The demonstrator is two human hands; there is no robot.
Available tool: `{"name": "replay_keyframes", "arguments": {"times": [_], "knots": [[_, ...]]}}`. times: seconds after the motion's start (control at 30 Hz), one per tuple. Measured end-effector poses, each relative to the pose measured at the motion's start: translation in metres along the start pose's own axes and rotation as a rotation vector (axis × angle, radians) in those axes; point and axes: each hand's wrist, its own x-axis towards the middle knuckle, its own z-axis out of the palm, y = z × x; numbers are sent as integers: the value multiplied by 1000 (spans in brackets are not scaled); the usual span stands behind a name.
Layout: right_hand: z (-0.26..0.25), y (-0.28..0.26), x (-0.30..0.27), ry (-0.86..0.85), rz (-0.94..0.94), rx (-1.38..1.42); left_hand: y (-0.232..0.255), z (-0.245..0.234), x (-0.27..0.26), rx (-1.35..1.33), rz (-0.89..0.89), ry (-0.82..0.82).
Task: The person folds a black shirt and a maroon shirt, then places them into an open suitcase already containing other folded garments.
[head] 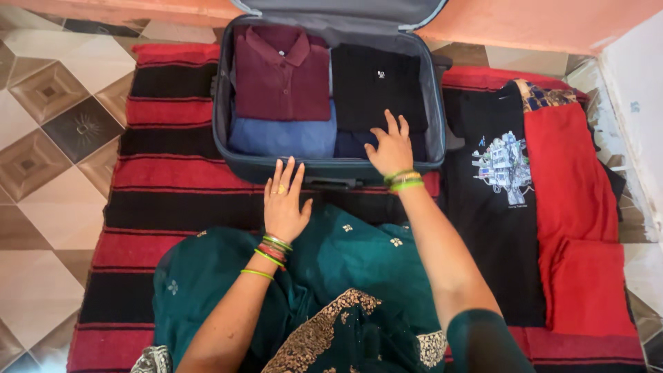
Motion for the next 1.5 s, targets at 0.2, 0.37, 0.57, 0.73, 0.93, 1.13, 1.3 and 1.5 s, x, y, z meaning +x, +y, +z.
{"name": "replay_keyframes", "arguments": {"times": [0.2,0.37,0.57,0.73,0.93,1.13,1.3,1.5], "knots": [[23,9,37,-289,161,-139,-1,3,1,-25,-20,-9],[28,13,35,-351,192,-205,-2,5,1,-39,-37,-43],[34,15,43,-454,229,-216,-2,8,0,-47,-37,-39],[42,20,43,-323,206,-178,-4,9,1,-49,-38,-59],[35,12,41,-316,205,-202,-3,11,0,-46,-36,-89],[41,15,42,-233,161,-179,-5,14,-1,-73,-25,-89],[54,26,39,-44,120,-81,-7,16,-1,-57,-17,-112],[62,37,37,214,63,22,-11,18,-1,-59,5,-97]]}}
